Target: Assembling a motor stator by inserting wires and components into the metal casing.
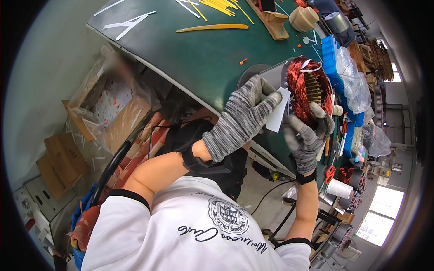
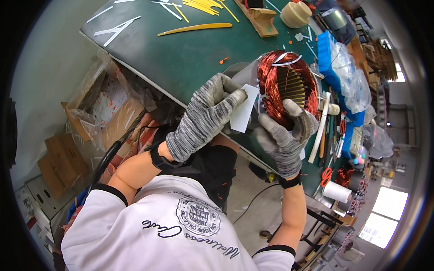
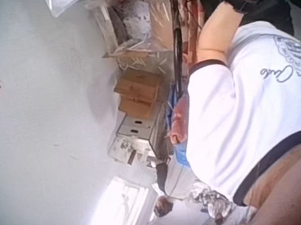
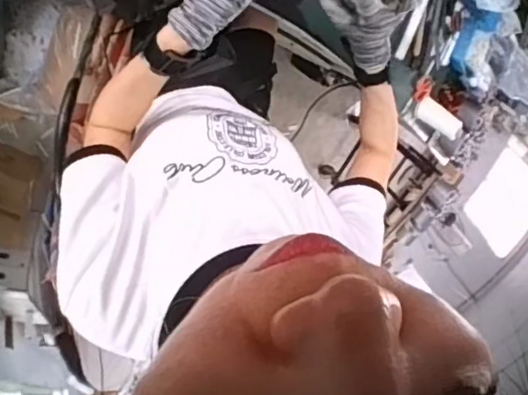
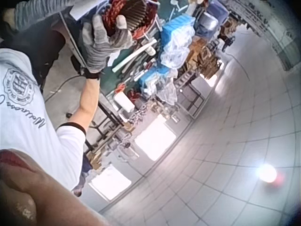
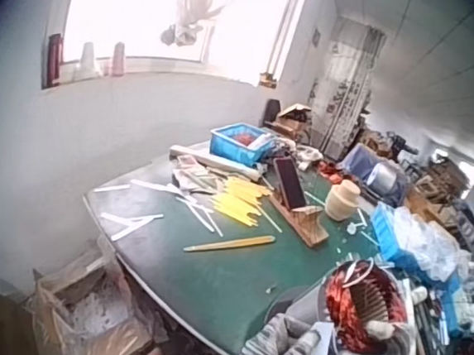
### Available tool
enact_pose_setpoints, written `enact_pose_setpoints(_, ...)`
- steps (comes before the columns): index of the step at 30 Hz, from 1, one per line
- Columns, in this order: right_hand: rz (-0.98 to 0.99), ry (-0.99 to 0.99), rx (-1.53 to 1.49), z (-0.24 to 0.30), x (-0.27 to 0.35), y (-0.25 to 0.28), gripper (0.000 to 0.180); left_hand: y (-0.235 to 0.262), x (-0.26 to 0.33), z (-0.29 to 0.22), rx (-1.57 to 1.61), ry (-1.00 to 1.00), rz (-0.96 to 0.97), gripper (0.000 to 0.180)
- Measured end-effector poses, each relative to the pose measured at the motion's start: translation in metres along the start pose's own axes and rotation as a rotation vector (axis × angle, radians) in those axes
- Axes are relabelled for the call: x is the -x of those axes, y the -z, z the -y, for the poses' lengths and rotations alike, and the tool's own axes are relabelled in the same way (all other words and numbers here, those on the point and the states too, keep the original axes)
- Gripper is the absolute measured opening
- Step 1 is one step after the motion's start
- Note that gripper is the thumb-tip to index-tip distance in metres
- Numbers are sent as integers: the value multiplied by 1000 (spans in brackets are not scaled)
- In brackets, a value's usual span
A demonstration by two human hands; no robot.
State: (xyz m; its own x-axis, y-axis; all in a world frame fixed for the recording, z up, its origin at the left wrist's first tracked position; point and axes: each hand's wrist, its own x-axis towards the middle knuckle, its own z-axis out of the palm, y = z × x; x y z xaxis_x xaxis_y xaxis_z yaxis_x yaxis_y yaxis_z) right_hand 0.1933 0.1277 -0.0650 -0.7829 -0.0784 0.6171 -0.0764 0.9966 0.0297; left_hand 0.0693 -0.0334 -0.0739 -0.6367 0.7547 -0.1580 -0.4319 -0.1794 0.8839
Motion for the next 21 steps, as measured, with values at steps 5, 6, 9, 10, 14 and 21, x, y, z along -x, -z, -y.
enact_pose_setpoints(5, 56, 2, 68, 12, -3, 0, 37, 4, -15, 13, -274, -393, -108, 15)
enact_pose_setpoints(6, 27, 7, 85, 13, -2, -3, 37, 4, -14, 8, -337, -381, -112, 15)
enact_pose_setpoints(9, -46, -1, 115, 18, -3, -12, 37, 2, -13, 3, -391, -444, -102, 15)
enact_pose_setpoints(10, -79, -10, 126, 20, -4, -15, 38, 1, -14, 1, -450, -479, -104, 15)
enact_pose_setpoints(14, -109, -58, 206, 29, -9, -20, 38, 1, -25, -7, -547, -508, -50, 14)
enact_pose_setpoints(21, 3, -233, 51, 52, -40, -6, 37, 1, -80, -35, -886, -686, 63, 13)
